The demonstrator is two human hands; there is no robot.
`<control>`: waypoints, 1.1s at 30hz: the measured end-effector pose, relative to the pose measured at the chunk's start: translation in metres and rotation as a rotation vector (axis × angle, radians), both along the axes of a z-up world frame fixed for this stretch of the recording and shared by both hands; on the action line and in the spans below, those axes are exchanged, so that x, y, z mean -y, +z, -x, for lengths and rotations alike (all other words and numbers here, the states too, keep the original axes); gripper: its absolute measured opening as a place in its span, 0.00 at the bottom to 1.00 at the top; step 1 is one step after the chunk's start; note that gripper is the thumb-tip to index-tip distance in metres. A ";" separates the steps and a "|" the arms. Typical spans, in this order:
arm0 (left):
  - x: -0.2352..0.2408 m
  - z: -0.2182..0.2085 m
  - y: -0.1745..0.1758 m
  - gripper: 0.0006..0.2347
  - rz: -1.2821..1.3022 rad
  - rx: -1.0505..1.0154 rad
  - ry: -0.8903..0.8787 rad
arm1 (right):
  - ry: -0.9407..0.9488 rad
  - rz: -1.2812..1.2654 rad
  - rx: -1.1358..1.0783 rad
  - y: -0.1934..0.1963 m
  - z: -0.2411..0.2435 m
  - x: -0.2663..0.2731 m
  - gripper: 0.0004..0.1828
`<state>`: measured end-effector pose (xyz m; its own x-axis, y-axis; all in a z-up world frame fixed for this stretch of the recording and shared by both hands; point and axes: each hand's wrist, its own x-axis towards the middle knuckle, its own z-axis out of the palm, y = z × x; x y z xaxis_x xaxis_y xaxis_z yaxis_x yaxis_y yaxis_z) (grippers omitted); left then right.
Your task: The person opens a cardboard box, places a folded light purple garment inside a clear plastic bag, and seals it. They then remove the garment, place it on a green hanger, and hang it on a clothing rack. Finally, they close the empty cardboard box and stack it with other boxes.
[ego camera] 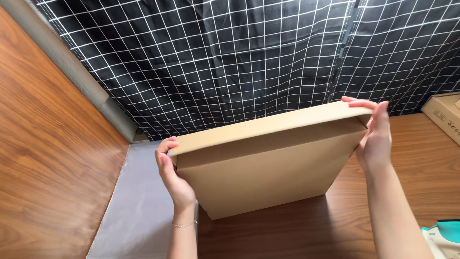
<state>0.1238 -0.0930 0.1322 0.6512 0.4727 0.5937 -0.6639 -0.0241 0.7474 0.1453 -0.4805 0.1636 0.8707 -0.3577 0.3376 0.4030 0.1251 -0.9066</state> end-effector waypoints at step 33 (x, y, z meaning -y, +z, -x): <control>0.024 0.109 -0.119 0.31 0.571 -0.987 -0.406 | -0.317 -0.504 -0.299 -0.194 0.107 0.015 0.25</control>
